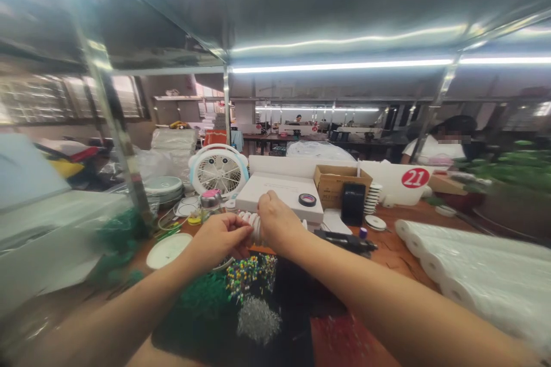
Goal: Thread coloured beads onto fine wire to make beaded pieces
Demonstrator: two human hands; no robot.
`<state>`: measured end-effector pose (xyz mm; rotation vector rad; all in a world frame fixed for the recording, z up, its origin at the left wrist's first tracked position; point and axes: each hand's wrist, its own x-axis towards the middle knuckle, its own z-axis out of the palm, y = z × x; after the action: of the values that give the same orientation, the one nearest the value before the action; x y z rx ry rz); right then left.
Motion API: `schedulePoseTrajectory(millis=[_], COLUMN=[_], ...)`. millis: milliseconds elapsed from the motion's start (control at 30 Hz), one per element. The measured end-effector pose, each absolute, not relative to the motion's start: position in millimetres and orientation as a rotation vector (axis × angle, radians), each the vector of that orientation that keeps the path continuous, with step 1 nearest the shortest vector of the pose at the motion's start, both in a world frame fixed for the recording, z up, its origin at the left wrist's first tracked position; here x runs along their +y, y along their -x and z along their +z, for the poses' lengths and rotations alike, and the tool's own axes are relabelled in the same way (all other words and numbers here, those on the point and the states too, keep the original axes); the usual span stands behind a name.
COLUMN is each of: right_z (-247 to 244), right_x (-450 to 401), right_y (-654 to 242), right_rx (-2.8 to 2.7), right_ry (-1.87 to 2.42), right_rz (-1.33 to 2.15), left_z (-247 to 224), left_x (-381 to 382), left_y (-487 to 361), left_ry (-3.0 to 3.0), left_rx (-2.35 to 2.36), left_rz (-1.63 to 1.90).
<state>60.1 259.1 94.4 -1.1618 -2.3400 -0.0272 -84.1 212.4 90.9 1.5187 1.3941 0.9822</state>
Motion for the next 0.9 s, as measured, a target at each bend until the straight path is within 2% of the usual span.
schedulePoseTrajectory(millis=[333, 633, 900], right_z=[91, 89, 84], right_x=[261, 265, 262], right_y=[-64, -57, -55], right_rx=[-2.347, -2.126, -2.166], right_ry=[1.078, 1.127, 1.099], right_rz=[-0.016, 0.201, 0.075], left_z=[38, 26, 38], left_x=[198, 204, 197], left_y=[82, 86, 82], left_ry=[-1.514, -1.512, -1.52], left_rx=[1.441, 1.408, 1.452], left_rz=[1.052, 1.075, 1.071])
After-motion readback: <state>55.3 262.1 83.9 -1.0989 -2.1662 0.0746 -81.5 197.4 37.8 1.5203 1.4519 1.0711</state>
